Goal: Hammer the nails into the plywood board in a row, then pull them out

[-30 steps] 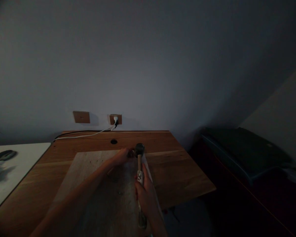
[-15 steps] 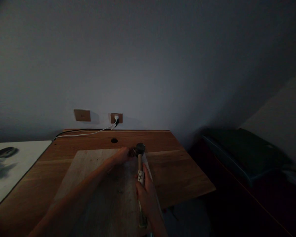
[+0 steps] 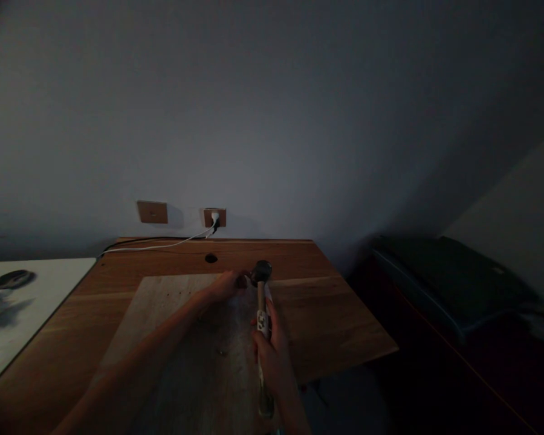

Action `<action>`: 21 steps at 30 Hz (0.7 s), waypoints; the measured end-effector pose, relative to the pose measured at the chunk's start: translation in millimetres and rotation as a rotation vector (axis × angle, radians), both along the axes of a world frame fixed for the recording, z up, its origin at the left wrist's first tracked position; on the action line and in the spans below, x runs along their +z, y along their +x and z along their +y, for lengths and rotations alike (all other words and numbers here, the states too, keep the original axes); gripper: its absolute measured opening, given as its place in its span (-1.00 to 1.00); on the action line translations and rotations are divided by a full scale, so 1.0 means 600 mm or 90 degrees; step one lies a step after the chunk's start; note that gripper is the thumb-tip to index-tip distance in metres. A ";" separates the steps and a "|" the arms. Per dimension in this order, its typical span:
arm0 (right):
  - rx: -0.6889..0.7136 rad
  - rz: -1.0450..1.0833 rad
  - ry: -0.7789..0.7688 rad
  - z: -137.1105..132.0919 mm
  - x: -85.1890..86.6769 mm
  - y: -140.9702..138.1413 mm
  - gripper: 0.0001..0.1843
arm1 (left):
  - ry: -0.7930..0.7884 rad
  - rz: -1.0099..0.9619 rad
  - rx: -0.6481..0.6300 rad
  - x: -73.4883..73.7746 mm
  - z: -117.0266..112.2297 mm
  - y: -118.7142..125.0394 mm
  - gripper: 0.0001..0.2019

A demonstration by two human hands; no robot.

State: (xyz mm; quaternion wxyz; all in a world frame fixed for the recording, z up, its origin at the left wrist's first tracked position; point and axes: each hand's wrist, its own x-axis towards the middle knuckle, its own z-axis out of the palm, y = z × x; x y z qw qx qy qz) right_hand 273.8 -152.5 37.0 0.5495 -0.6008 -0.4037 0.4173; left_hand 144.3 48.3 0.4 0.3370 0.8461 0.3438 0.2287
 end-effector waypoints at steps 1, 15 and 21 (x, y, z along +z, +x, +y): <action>-0.006 0.006 -0.002 0.000 0.001 -0.001 -0.17 | -0.001 -0.002 0.000 0.000 0.000 0.000 -0.57; 0.039 -0.009 -0.017 -0.002 -0.014 0.005 -0.23 | -0.002 -0.012 0.002 0.020 -0.014 -0.002 -0.58; 0.046 -0.032 -0.027 -0.003 -0.015 0.004 -0.20 | -0.002 -0.001 0.018 0.025 -0.018 -0.003 -0.62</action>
